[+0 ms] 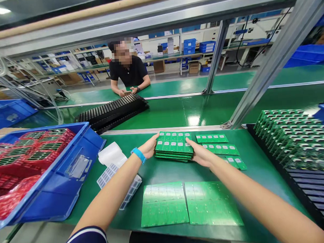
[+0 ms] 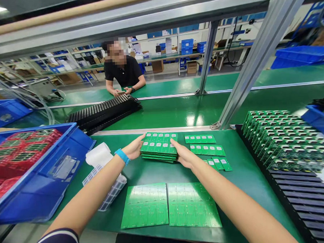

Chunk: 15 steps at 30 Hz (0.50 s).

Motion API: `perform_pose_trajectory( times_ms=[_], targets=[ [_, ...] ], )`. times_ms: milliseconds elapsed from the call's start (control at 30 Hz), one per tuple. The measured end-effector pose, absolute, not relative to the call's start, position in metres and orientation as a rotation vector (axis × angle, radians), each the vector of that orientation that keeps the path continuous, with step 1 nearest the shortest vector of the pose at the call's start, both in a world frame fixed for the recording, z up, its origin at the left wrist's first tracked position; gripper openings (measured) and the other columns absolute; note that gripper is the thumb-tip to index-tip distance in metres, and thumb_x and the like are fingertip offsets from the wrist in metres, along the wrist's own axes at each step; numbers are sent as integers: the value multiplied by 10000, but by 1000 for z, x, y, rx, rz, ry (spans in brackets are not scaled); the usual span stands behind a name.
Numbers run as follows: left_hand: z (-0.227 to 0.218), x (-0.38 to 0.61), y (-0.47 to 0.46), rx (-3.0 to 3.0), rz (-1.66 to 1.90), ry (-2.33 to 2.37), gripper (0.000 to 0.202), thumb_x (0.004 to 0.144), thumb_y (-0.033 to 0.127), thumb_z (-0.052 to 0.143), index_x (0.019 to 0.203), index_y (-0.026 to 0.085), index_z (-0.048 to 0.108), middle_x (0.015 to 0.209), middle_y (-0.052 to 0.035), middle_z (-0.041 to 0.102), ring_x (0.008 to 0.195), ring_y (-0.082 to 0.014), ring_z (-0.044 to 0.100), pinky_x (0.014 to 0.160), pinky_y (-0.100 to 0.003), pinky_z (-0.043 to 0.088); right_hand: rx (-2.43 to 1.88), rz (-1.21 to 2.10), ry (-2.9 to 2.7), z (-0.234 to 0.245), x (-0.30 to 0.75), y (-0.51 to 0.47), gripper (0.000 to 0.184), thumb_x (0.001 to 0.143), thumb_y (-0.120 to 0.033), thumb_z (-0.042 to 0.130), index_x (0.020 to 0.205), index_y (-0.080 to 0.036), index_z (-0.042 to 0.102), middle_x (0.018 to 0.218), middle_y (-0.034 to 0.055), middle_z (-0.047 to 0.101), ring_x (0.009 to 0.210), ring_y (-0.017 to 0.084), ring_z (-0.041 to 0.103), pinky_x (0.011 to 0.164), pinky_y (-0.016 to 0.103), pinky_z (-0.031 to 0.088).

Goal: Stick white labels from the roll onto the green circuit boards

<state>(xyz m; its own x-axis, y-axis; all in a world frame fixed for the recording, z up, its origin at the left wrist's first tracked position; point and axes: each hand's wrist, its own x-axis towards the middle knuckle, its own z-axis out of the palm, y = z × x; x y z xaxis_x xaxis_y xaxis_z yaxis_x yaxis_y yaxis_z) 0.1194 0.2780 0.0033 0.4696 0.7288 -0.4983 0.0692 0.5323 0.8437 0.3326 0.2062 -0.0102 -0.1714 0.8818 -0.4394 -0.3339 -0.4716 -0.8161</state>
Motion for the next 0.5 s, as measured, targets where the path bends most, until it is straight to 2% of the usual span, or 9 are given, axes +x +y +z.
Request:
perform_pose_trajectory(
  times_ms=[133,200,300,400,500],
  targets=[
    [-1,110,282,942,405,1115,533,606,510,722,995,156,640,961,-111,700,982,-272,615,881,-389,441,-1287,1834,-627,-11,341,218,236,830,-337,574,981,-157,591,926,64,664,792,177,632,729,377,514],
    [-3,112,278,958,396,1135,510,571,443,765,967,143,649,912,-119,706,954,-275,626,859,-391,457,-1300,1836,-623,-12,343,223,259,861,-319,543,1049,-142,564,1015,64,617,847,167,609,741,365,512],
    [-2,125,261,1008,469,1120,493,589,426,750,983,150,642,895,-112,705,941,-274,632,833,-392,479,-1274,1795,-659,-12,348,222,295,885,-326,509,1119,-148,531,1092,69,569,907,174,584,758,375,508],
    [7,146,237,1092,648,1053,557,624,385,736,1107,162,572,1078,-111,655,1031,-263,594,884,-374,463,-1206,1684,-719,-7,364,209,244,826,-276,591,1027,-137,574,1001,56,614,834,156,602,732,332,509],
    [17,171,218,1161,851,988,745,633,333,745,1280,211,397,1298,-87,512,1179,-241,488,991,-346,386,-1117,1544,-768,-1,387,188,327,629,-197,737,929,-166,607,932,37,667,804,165,627,732,287,504]
  ],
)
